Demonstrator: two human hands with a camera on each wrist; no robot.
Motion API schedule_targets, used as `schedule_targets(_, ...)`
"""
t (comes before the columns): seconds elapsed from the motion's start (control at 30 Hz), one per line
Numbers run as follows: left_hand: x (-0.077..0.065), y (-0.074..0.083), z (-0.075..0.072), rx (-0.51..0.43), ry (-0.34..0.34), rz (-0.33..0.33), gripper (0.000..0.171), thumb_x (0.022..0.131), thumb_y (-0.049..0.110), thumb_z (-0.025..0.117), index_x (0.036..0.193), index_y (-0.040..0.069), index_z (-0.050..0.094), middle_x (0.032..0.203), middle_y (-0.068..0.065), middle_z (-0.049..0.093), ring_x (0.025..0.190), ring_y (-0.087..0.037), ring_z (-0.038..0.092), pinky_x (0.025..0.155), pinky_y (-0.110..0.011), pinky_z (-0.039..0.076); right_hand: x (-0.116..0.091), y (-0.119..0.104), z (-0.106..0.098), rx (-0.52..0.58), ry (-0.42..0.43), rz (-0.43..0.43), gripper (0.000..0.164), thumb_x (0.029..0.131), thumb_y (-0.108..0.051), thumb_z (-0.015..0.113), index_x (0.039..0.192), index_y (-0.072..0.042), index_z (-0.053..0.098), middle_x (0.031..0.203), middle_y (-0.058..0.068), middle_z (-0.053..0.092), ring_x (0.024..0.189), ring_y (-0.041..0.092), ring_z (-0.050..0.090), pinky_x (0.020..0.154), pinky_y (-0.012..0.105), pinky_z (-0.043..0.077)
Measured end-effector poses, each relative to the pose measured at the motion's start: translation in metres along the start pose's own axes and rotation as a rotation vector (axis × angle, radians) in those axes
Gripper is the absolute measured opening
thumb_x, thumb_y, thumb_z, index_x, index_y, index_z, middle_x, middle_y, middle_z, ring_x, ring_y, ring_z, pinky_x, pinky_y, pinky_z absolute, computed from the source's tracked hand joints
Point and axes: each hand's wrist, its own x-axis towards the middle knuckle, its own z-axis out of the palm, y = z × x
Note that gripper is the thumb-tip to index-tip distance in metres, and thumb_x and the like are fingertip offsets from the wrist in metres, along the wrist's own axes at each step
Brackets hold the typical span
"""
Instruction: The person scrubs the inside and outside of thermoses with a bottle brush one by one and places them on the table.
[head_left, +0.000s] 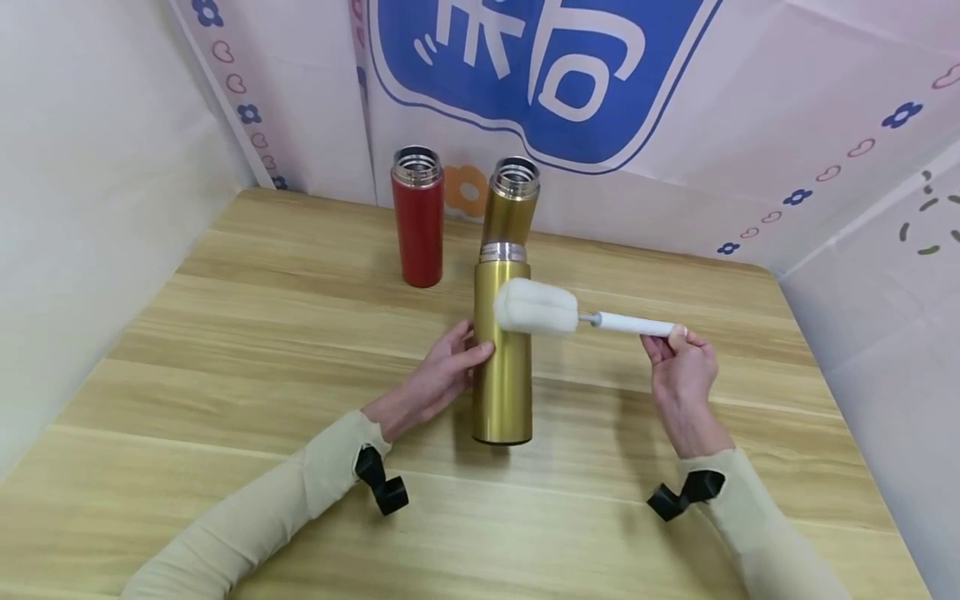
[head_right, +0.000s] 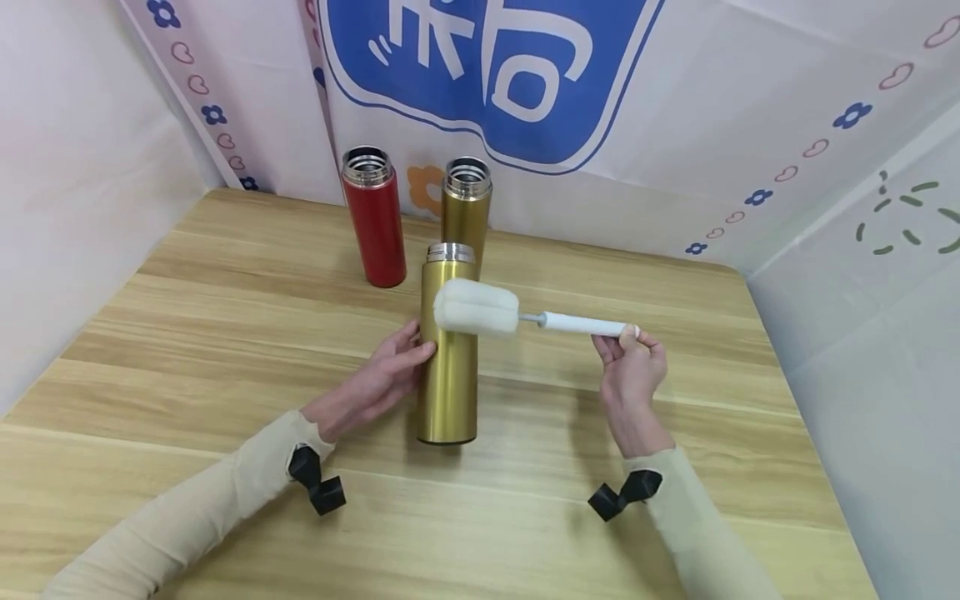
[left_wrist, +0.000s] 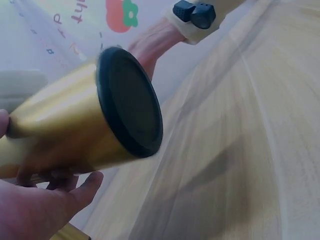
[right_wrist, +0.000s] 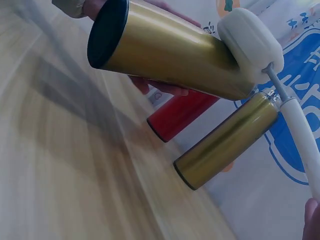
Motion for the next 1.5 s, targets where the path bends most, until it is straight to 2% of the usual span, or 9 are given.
schedule_targets(0.13, 0.001, -0.001, 0.001, 0.023, -0.001, 0.013, 0.069, 0.089, 0.021, 0.058, 0.145, 0.007, 0.020, 0.125, -0.011, 0.047, 0.104, -0.017, 0.053, 0.095, -0.037, 0.046, 0.002, -0.001, 0.006, 0.016, 0.007, -0.020, 0.020, 0.093, 0.003, 0.045, 0.084, -0.007, 0.030, 0.082, 0.010, 0.048, 0.056, 0.019, 0.063, 0.059, 0.031, 0.058)
schedule_targets(0.33, 0.003, -0.003, 0.002, 0.074, 0.016, -0.018, 0.067, 0.085, 0.015, 0.060, 0.142, 0.006, 0.026, 0.114, -0.008, 0.052, 0.095, -0.016, 0.057, 0.089, -0.035, 0.051, 0.003, -0.002, 0.014, 0.059, 0.030, -0.027, 0.021, 0.093, 0.003, 0.046, 0.082, -0.008, 0.031, 0.081, 0.011, 0.050, 0.054, 0.020, 0.063, 0.058, 0.031, 0.058)
schedule_targets(0.43, 0.003, -0.003, 0.003, 0.083, -0.003, -0.011, 0.064, 0.084, 0.013, 0.058, 0.140, 0.004, 0.028, 0.114, -0.008, 0.052, 0.096, -0.016, 0.057, 0.089, -0.034, 0.050, 0.004, -0.003, 0.018, 0.081, 0.035, -0.035, 0.021, 0.093, 0.002, 0.046, 0.081, -0.008, 0.032, 0.081, 0.011, 0.050, 0.054, 0.020, 0.063, 0.058, 0.030, 0.058)
schedule_targets(0.6, 0.002, -0.003, 0.001, 0.088, -0.040, -0.002, 0.065, 0.084, 0.017, 0.062, 0.140, 0.003, 0.031, 0.115, -0.008, 0.054, 0.098, -0.016, 0.058, 0.090, -0.035, 0.049, 0.005, -0.005, 0.020, 0.087, 0.050, -0.034, 0.020, 0.094, 0.001, 0.045, 0.082, -0.007, 0.030, 0.083, 0.011, 0.048, 0.054, 0.020, 0.062, 0.058, 0.029, 0.058)
schedule_targets(0.73, 0.003, -0.005, -0.001, 0.076, -0.060, -0.012, 0.080, 0.078, 0.034, 0.074, 0.139, 0.003, 0.033, 0.114, -0.007, 0.054, 0.098, -0.016, 0.058, 0.090, -0.035, 0.050, 0.006, -0.006, 0.019, 0.068, 0.044, -0.022, 0.020, 0.094, 0.001, 0.045, 0.082, -0.007, 0.031, 0.082, 0.011, 0.049, 0.054, 0.019, 0.062, 0.057, 0.029, 0.058)
schedule_targets(0.87, 0.002, -0.005, -0.003, 0.073, -0.088, -0.019, 0.096, 0.067, 0.049, 0.077, 0.138, 0.001, 0.033, 0.113, -0.006, 0.053, 0.099, -0.016, 0.057, 0.091, -0.035, 0.050, 0.008, -0.006, 0.016, 0.061, 0.041, -0.015, 0.021, 0.093, 0.002, 0.046, 0.081, -0.007, 0.032, 0.079, 0.011, 0.051, 0.053, 0.019, 0.062, 0.057, 0.029, 0.058)
schedule_targets(1.0, 0.001, -0.004, -0.003, 0.036, -0.106, -0.006, 0.089, 0.074, 0.045, 0.073, 0.137, -0.002, 0.033, 0.109, -0.002, 0.055, 0.097, -0.014, 0.058, 0.089, -0.033, 0.051, 0.007, -0.004, 0.009, 0.030, 0.015, -0.035, 0.021, 0.093, 0.003, 0.046, 0.080, -0.007, 0.034, 0.079, 0.011, 0.051, 0.054, 0.019, 0.064, 0.057, 0.029, 0.058)
schedule_targets(1.2, 0.002, -0.002, -0.005, -0.038, -0.056, -0.003, 0.061, 0.093, 0.026, 0.055, 0.141, 0.000, 0.028, 0.110, 0.000, 0.057, 0.098, -0.013, 0.059, 0.090, -0.032, 0.049, 0.001, 0.002, -0.002, -0.014, -0.071, -0.043, 0.017, 0.092, 0.005, 0.047, 0.080, -0.004, 0.038, 0.071, 0.010, 0.054, 0.052, 0.018, 0.065, 0.053, 0.030, 0.057)
schedule_targets(1.5, 0.003, 0.002, -0.005, -0.053, 0.050, -0.005, 0.052, 0.098, 0.018, 0.044, 0.141, -0.005, 0.026, 0.110, 0.001, 0.053, 0.101, -0.010, 0.054, 0.094, -0.031, 0.044, -0.012, 0.007, -0.020, -0.127, -0.128, -0.032, 0.014, 0.093, 0.000, 0.048, 0.085, -0.006, 0.039, 0.071, 0.007, 0.056, 0.057, 0.015, 0.066, 0.059, 0.026, 0.057)
